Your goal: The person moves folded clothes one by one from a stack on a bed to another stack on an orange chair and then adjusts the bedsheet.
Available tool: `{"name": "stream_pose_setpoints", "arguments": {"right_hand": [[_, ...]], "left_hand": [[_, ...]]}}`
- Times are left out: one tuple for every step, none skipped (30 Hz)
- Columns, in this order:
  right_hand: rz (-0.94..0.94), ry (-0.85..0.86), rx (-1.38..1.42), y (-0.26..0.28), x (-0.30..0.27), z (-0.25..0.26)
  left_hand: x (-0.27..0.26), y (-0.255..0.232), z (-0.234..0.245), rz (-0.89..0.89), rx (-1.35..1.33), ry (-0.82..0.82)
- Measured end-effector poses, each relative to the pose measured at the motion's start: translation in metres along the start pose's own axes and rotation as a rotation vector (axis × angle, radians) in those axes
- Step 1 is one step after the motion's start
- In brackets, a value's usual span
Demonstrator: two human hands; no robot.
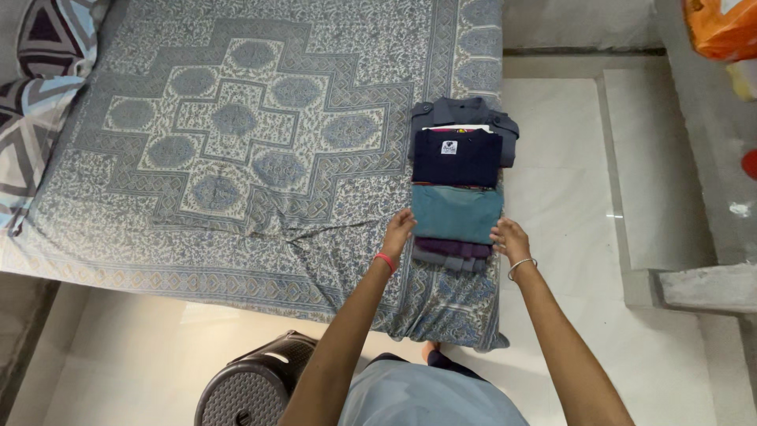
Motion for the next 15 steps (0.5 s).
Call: {"name": "stream_pose_setpoints", "arguments": {"right_hand": [[-0.013, 0.017, 0.026, 0.0, 0.01, -0.004], [-0.031, 0.032, 0.05, -0.001, 0.018, -0.006], [-0.05, 0.047, 0.074, -0.004, 0.024, -0.009], [-0.084, 0.048, 0.09, -0.006, 0.03, -0.012], [-0.118, 0.048, 0.106, -0.008, 0.035, -0.015], [-0.146, 0.05, 0.125, -0.008, 0.042, -0.019], [-0.159, 0.062, 0.122, -0.008, 0.049, -0.019], [-0.17, 0.074, 0.124, -0.008, 0.056, -0.021], [-0.182, 0.086, 0.125, -0.007, 0.063, -0.024], [-0.192, 0.085, 0.138, -0.005, 0.071, -0.025], [-0.203, 0.083, 0.151, -0.002, 0.079, -0.026], [-0.211, 0.079, 0.161, 0.0, 0.089, -0.024], [-0.217, 0.078, 0.203, 0.002, 0.099, -0.025], [-0.225, 0.077, 0.242, 0.004, 0.11, -0.027], [-0.232, 0.075, 0.281, 0.007, 0.12, -0.028]], "left_hand": [[0.004, 0.006, 0.002, 0.063, 0.008, -0.016], [0.007, 0.009, 0.005, 0.084, -0.003, -0.035], [0.012, 0.009, 0.007, 0.104, -0.014, -0.053], [0.018, 0.011, 0.007, 0.122, -0.028, -0.069], [0.023, 0.014, 0.007, 0.129, -0.06, -0.075], [0.031, 0.013, 0.008, 0.128, -0.092, -0.08], [0.038, 0.014, 0.008, 0.128, -0.124, -0.085], [0.046, 0.015, 0.01, 0.124, -0.14, -0.087], [0.054, 0.017, 0.011, 0.121, -0.155, -0.09], [0.062, 0.019, 0.012, 0.12, -0.169, -0.09], [0.07, 0.021, 0.013, 0.132, -0.187, -0.098], [0.079, 0.023, 0.011, 0.144, -0.208, -0.105], [0.089, 0.026, 0.009, 0.157, -0.229, -0.112], [0.096, 0.029, 0.007, 0.159, -0.262, -0.122], [0.101, 0.034, 0.006, 0.162, -0.296, -0.132]]}}
Point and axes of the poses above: each hand's wrist, its own x-axis towards the middle knuckle, its own z-axis out of the back of the hand, y = z × x, the point moved 5 cm from there along x, towards the middle knuckle, and after that the axes turned 4 degrees about -y, right-handed, at the moved point
